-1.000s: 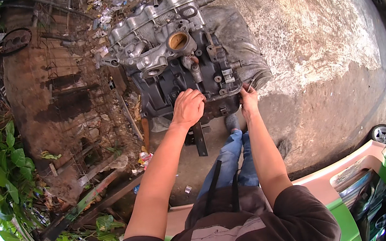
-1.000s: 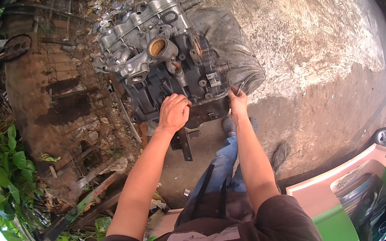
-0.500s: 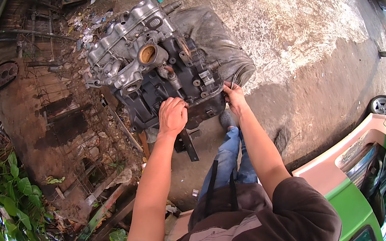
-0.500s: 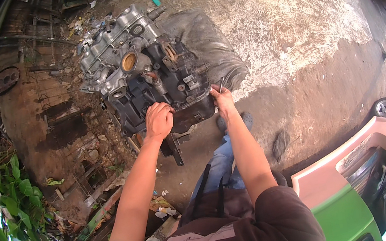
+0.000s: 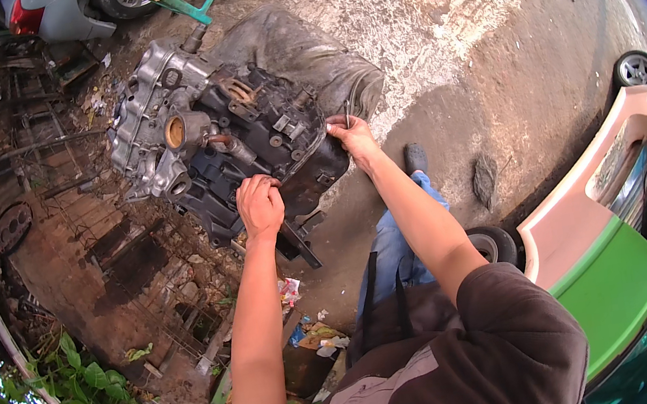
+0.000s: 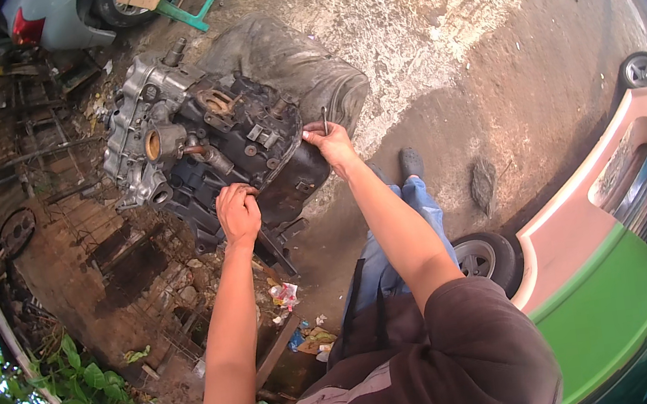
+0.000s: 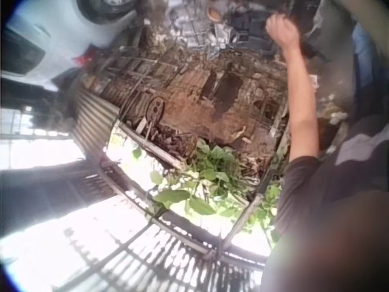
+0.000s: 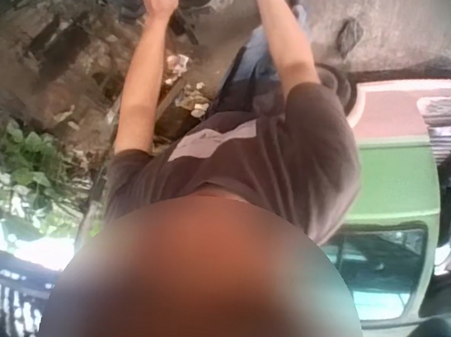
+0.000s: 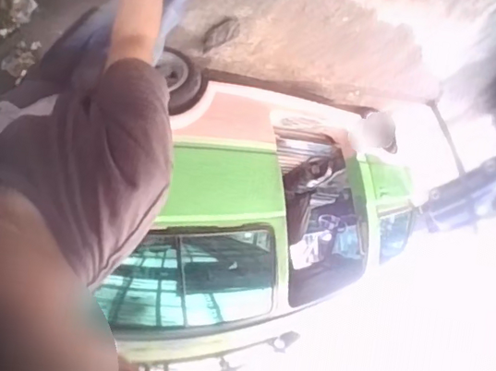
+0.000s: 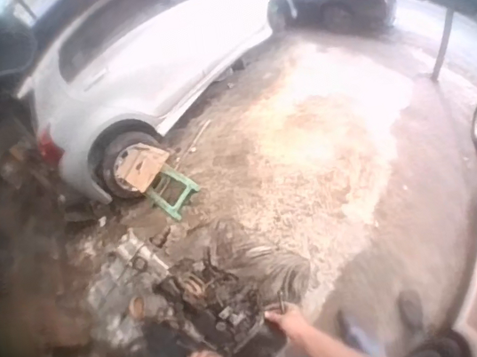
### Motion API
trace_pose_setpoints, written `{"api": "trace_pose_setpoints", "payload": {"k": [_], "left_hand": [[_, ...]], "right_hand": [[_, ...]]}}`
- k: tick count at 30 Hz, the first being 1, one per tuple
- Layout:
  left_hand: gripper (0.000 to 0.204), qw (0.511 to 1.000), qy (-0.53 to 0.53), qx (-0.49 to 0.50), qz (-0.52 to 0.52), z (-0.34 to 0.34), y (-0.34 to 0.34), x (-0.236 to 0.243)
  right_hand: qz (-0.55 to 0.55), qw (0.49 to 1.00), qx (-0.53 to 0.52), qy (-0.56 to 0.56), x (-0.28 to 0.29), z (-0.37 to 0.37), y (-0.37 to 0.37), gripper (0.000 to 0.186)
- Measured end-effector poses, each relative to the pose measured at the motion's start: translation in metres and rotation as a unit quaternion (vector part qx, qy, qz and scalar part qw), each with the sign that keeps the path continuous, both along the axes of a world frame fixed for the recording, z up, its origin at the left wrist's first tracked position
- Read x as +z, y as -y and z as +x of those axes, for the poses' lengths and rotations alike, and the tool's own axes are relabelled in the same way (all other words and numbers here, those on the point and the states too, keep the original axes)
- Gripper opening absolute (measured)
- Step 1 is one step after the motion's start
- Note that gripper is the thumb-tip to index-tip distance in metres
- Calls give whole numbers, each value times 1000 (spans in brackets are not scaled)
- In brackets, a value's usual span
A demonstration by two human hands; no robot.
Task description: The person uses a wrench to loosen and tighten bolts on a car engine block resting on the ground. They repeatedly reposition the wrench and adjust their grip while working on different bolt locations on the engine.
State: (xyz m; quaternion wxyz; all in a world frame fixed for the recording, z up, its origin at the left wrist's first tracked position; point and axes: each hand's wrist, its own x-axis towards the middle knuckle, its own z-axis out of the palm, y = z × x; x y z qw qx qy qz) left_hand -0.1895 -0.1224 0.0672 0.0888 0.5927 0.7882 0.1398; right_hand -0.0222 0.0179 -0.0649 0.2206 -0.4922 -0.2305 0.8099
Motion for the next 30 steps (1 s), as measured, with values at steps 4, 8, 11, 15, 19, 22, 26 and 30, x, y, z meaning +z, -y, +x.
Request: {"api": "trace_pose_setpoints", "payload": {"k": [4,8,11,15,19,22,26,30], "left_hand": [[11,1000,-8,-7,5,0,0,-2],[12,1000,6,9,-8,1,1,-2],[12,1000,-7,4,-14,1,0,-1],[12,1000,1,6,-16,1,0,-1],[13,1000,-3,5,-14,0,1,-2],[13,1000,-7,1,-17,-1,2,-3],[13,1000,-12,0,-13,-1,2,-4],[13,1000,-11,-2,-20,-1,2,-3]], "right_hand": [[-2,1000,-19,0,0,-2,0,18],[-11,999,-27,11,-4,-6,3,16],[-10,999,-13,36,-6,-10,2,17],[-4,1000,-22,5,-2,-8,1,18],[-13,999,-40,-27,1,-2,2,22],[-21,999,-34,-22,-4,-2,2,23],[-32,999,-43,0,-12,-10,3,21],[-16,999,-37,-10,-13,-9,3,18]]}}
